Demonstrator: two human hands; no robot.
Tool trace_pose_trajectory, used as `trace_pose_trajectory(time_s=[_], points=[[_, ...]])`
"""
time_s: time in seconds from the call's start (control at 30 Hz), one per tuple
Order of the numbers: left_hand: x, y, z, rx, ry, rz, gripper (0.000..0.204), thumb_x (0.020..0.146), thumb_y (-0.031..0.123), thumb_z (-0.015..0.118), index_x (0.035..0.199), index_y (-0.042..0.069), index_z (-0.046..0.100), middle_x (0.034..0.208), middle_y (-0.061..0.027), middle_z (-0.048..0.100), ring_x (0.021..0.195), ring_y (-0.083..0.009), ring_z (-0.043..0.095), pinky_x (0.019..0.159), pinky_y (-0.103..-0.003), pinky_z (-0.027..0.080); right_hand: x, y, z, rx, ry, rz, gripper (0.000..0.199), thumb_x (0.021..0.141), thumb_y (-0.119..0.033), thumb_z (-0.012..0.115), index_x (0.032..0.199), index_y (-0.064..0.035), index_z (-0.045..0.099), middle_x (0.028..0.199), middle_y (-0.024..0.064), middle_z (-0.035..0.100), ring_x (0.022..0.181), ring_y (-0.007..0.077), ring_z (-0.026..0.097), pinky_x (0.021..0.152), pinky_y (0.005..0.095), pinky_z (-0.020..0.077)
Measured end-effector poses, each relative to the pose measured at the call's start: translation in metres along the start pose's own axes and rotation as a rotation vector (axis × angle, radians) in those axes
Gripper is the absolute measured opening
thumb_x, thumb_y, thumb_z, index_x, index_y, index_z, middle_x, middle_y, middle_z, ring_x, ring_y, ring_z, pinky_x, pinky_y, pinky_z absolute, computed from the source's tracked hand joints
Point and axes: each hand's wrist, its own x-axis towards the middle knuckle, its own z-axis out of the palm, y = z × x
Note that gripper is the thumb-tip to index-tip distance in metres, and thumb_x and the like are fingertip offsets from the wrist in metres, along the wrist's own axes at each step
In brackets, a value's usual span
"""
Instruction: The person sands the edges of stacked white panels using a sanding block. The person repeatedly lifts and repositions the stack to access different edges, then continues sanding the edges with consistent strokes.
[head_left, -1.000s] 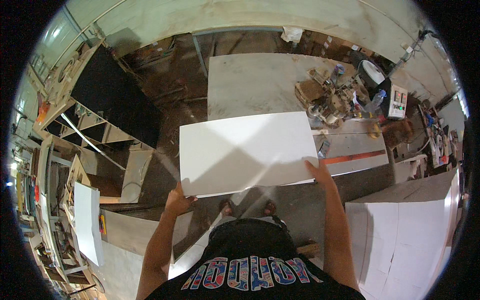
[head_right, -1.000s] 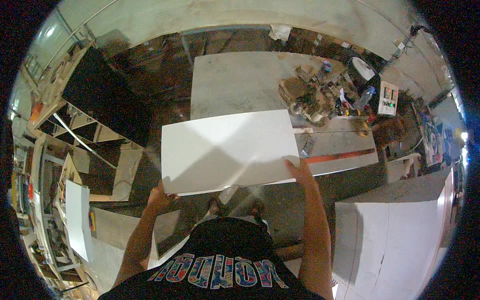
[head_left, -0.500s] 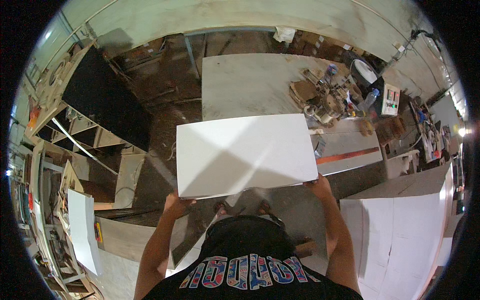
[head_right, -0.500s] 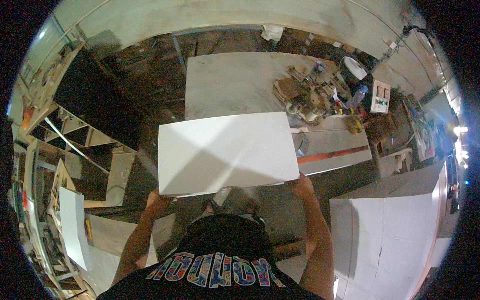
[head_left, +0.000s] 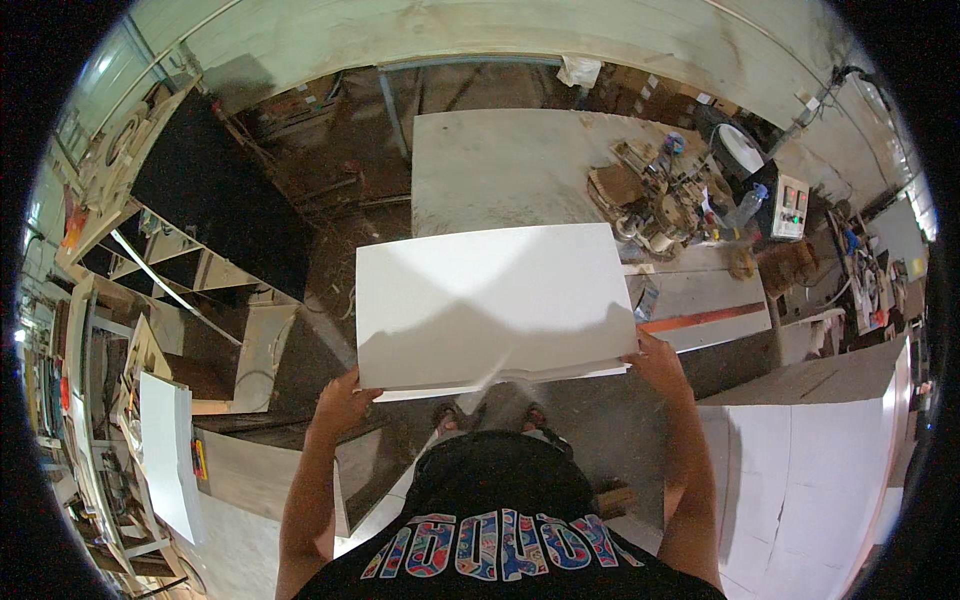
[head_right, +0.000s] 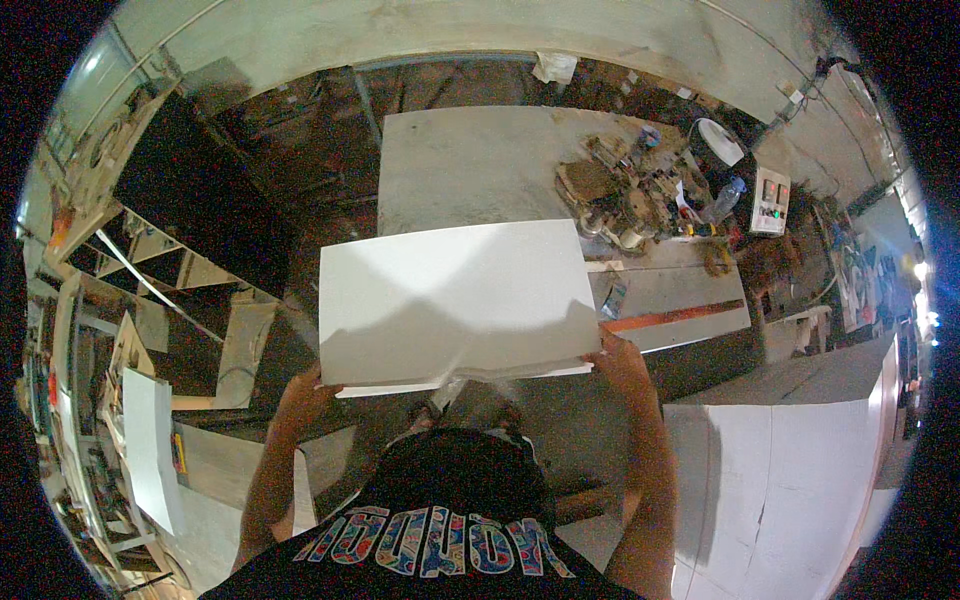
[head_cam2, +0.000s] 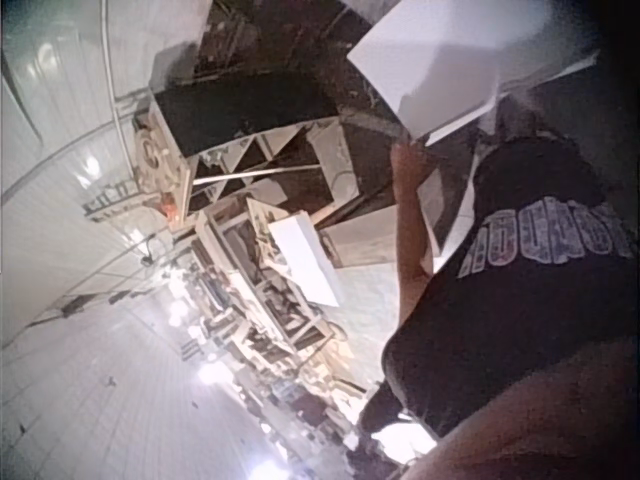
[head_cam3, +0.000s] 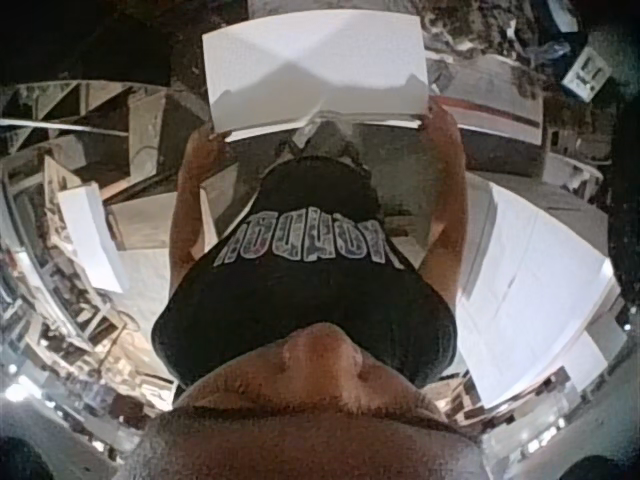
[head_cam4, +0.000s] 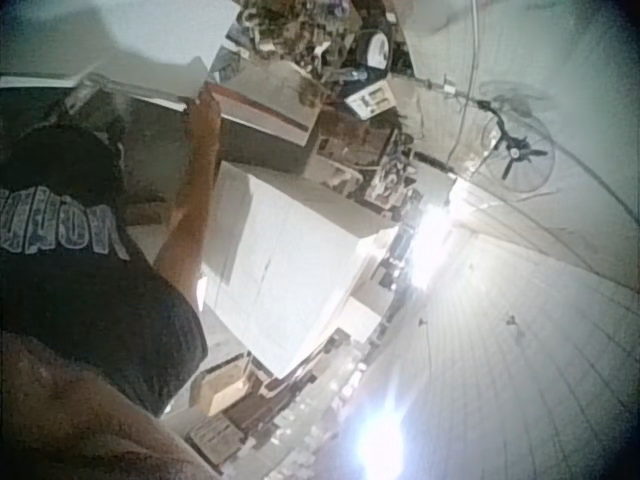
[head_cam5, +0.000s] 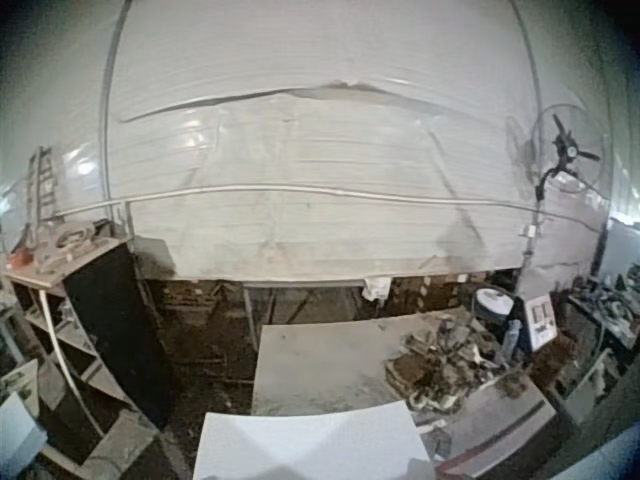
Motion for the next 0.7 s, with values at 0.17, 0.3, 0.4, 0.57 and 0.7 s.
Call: trace_pose_trajectory(time_s=[0.17, 0.3, 0.4, 0.57, 0.7], points=[[0.011, 0.005, -0.007, -0.027, -0.046, -0.092, 0.061, 0.110, 0.036, 0.085, 0.163, 0.013, 0.067, 0.142, -0.0273, 0.083, 0.136, -0.0470, 0.079, 0.112, -0.058, 0.061, 0.009, 0.021, 0.014, 0.039, 0.036, 0.010, 0.078, 0.103, -0.030, 0.090, 0.173, -0.0118, 0.060, 0.146, 0.0260, 0.082, 0.137, 0.0409, 0.080, 0.115, 0.0518, 0.0625], [0.009, 0.025, -0.010, -0.009, -0.027, -0.097, 0.064, 0.111, 0.035, 0.085, 0.166, 0.010, 0.064, 0.148, -0.0279, 0.080, 0.142, -0.0451, 0.076, 0.117, -0.057, 0.059, 0.008, 0.038, 0.019, 0.026, 0.046, -0.028, 0.092, 0.098, -0.035, 0.096, 0.176, -0.0119, 0.054, 0.147, 0.0286, 0.080, 0.136, 0.0449, 0.080, 0.115, 0.0541, 0.0624], [0.005, 0.034, -0.008, 0.003, 0.000, -0.131, 0.070, 0.107, 0.033, 0.089, 0.167, 0.009, 0.063, 0.149, -0.0265, 0.080, 0.142, -0.0440, 0.077, 0.118, -0.057, 0.060, 0.003, 0.048, 0.024, -0.091, 0.085, -0.101, 0.100, 0.094, -0.035, 0.100, 0.179, -0.0125, 0.051, 0.144, 0.0292, 0.081, 0.132, 0.0486, 0.080, 0.112, 0.0571, 0.0637], [0.001, 0.029, -0.010, 0.094, -0.033, -0.029, 0.079, 0.097, 0.039, 0.098, 0.163, 0.011, 0.066, 0.142, -0.0220, 0.084, 0.137, -0.0443, 0.080, 0.115, -0.059, 0.061, -0.002, 0.052, 0.027, -0.162, 0.101, -0.131, 0.103, 0.092, -0.032, 0.100, 0.180, -0.0140, 0.049, 0.138, 0.0283, 0.083, 0.127, 0.0512, 0.081, 0.108, 0.0600, 0.0652], [0.007, 0.031, -0.005, 0.267, 0.062, -0.092, 0.070, 0.095, 0.045, 0.099, 0.151, 0.012, 0.074, 0.131, -0.0211, 0.088, 0.128, -0.0455, 0.082, 0.109, -0.059, 0.063, 0.000, 0.043, 0.026, -0.128, 0.118, -0.101, 0.094, 0.091, -0.031, 0.101, 0.173, -0.0134, 0.057, 0.136, 0.0267, 0.084, 0.124, 0.0505, 0.082, 0.106, 0.0592, 0.0660]])
